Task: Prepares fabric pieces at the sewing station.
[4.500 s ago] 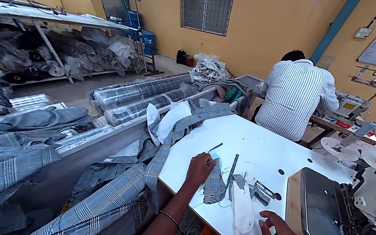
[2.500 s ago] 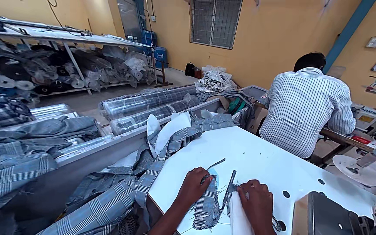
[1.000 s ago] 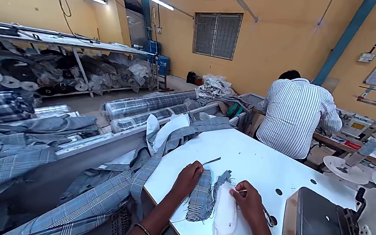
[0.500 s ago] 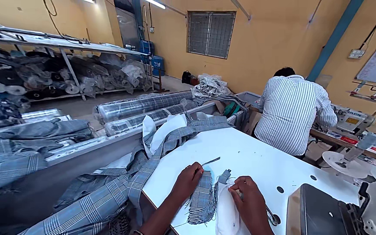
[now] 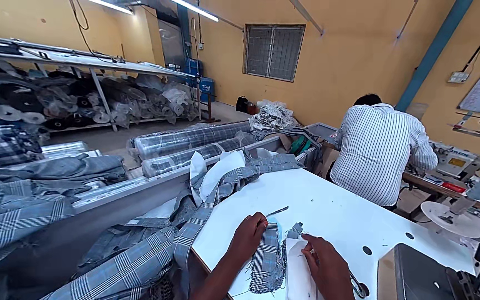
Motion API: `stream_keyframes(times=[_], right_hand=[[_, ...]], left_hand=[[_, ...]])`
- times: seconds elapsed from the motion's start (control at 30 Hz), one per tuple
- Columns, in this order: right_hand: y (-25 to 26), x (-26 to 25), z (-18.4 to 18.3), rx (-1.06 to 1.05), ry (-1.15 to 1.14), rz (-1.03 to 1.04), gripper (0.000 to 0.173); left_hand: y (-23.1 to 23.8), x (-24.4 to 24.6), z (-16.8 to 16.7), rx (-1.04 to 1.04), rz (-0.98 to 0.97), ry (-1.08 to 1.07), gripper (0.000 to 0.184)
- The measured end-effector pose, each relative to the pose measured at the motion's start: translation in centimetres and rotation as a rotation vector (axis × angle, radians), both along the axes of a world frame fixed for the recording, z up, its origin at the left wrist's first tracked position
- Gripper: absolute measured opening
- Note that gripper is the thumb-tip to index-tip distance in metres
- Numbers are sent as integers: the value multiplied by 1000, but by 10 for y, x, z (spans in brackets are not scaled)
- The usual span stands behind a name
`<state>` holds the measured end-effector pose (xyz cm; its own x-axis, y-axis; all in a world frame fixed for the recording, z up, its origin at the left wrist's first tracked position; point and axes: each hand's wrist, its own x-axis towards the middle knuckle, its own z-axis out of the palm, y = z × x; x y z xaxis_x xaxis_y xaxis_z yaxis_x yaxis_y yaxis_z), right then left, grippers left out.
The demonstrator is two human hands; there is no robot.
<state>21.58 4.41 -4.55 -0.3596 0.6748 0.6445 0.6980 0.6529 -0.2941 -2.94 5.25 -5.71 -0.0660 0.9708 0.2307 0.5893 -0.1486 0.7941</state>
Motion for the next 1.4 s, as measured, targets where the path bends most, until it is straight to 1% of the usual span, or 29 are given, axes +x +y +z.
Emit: stream_keyframes(times=[0.07, 0.2, 0.23, 0.3, 0.37, 0.4, 0.47, 0.57, 0.7, 0.8, 0.87, 0.97, 1.03, 1.1, 1.2, 1.27, 1.33, 1.4], right_hand=[[0, 1, -2, -33, -4, 2, 16], [1, 0, -3, -90, -22, -16, 12], [2, -1, -4, -92, -9, -13, 14], [6, -6, -6, -118, 1, -20, 26], [9, -12, -4, -191, -69, -57, 33], [12, -16, -2, -226, -98, -62, 33], [16, -20, 1, -275, -101, -45, 24], [17, -20, 1, -217, -21, -39, 18], [14, -12, -4, -58, 21, -14, 17], [12, -6, -8, -24, 55, 11, 19], [10, -3, -8, 63, 82, 17, 20], [2, -2, 2, 246, 76, 7, 24], [-9, -5, 10, 221, 43, -16, 25], [-21, -8, 17, 146, 10, -49, 22], [-29, -5, 16, 159, -44, -92, 18], [-28, 2, 16, 162, -54, -57, 15], [-27, 8, 23, 161, -20, 1, 16], [-29, 19, 34, 68, 70, 90, 19]], left_hand=[[-1, 0, 1, -7, -4, 9, 33], [-2, 1, 2, -16, -19, 16, 33], [-2, 1, 2, -18, -20, 21, 33], [-2, 1, 4, -30, -19, 34, 32], [-2, 2, 4, -54, -24, 48, 33], [-2, 2, 5, -63, -28, 54, 33], [-3, 2, 7, -61, -30, 59, 33], [-3, 1, 7, -62, -41, 45, 33], [-2, 1, 6, -59, -40, 35, 33], [-1, 1, 6, -44, -43, 35, 33], [-2, 1, 4, 4, -36, 30, 33], [-2, 1, -1, 175, 14, 13, 30], [-4, 3, -3, 280, 59, -13, 27], [-6, 4, 0, 287, 65, -17, 28], [-8, 7, 1, 287, 57, 17, 27], [-9, 8, 0, 308, 54, 19, 25], [-8, 9, 0, 331, 48, 12, 24], [-8, 9, 0, 330, 35, 12, 25]])
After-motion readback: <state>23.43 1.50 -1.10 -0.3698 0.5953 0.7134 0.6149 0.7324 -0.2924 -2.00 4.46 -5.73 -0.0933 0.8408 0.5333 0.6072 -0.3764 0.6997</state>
